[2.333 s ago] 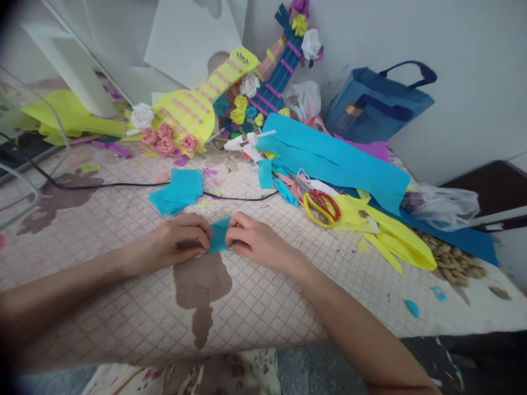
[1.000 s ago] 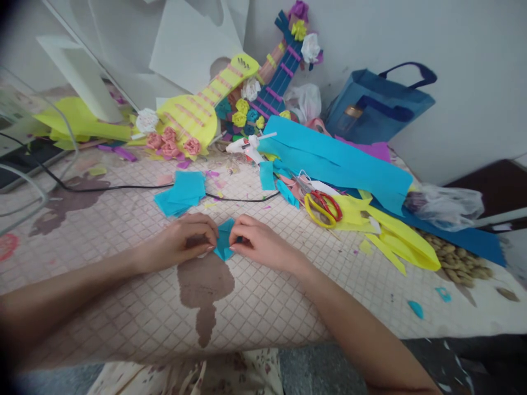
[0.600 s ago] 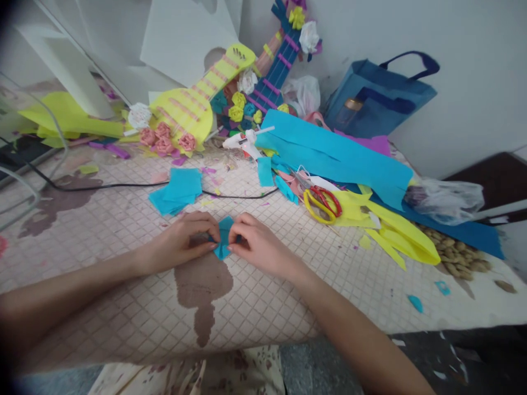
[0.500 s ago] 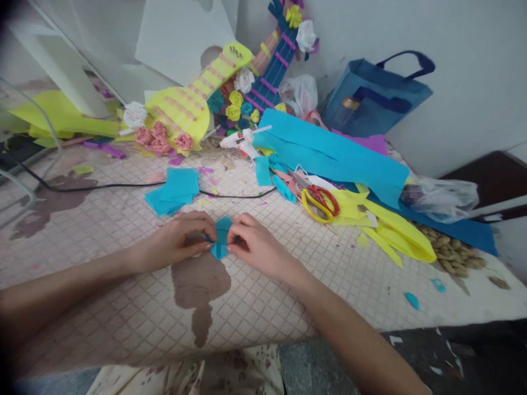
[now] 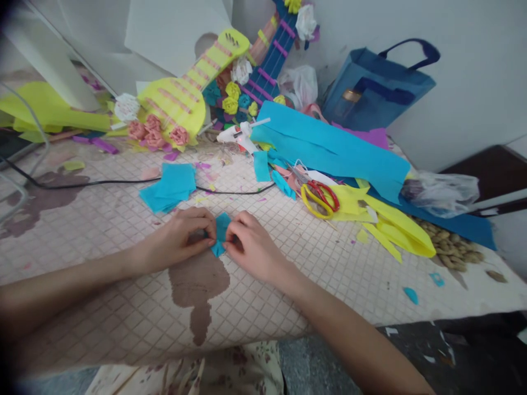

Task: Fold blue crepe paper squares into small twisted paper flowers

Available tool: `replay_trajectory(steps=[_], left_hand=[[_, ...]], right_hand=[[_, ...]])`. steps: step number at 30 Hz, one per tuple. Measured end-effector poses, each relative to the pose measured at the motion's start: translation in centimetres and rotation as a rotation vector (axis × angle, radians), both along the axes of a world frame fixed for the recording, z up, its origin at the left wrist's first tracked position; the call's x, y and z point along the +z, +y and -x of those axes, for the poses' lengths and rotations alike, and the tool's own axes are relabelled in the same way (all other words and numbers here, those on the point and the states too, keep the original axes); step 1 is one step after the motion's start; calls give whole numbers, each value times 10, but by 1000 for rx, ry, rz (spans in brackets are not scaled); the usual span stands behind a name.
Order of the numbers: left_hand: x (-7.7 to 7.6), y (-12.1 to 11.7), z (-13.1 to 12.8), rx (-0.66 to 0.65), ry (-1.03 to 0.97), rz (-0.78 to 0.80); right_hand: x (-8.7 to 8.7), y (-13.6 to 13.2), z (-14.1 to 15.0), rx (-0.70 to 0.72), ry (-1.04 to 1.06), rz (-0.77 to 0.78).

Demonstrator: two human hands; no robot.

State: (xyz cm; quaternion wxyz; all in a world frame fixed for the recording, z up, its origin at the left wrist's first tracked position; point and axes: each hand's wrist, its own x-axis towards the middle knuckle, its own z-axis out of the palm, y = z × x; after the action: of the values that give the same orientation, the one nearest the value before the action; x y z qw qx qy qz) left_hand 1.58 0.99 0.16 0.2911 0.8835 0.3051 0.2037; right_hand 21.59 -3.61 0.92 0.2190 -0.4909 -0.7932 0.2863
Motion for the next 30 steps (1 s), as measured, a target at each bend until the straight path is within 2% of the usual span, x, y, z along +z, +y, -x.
replay_trajectory(steps=[30], left_hand=[[4, 0, -4, 25, 20, 1]], right_hand=[[2, -2, 5, -35, -68, -32]])
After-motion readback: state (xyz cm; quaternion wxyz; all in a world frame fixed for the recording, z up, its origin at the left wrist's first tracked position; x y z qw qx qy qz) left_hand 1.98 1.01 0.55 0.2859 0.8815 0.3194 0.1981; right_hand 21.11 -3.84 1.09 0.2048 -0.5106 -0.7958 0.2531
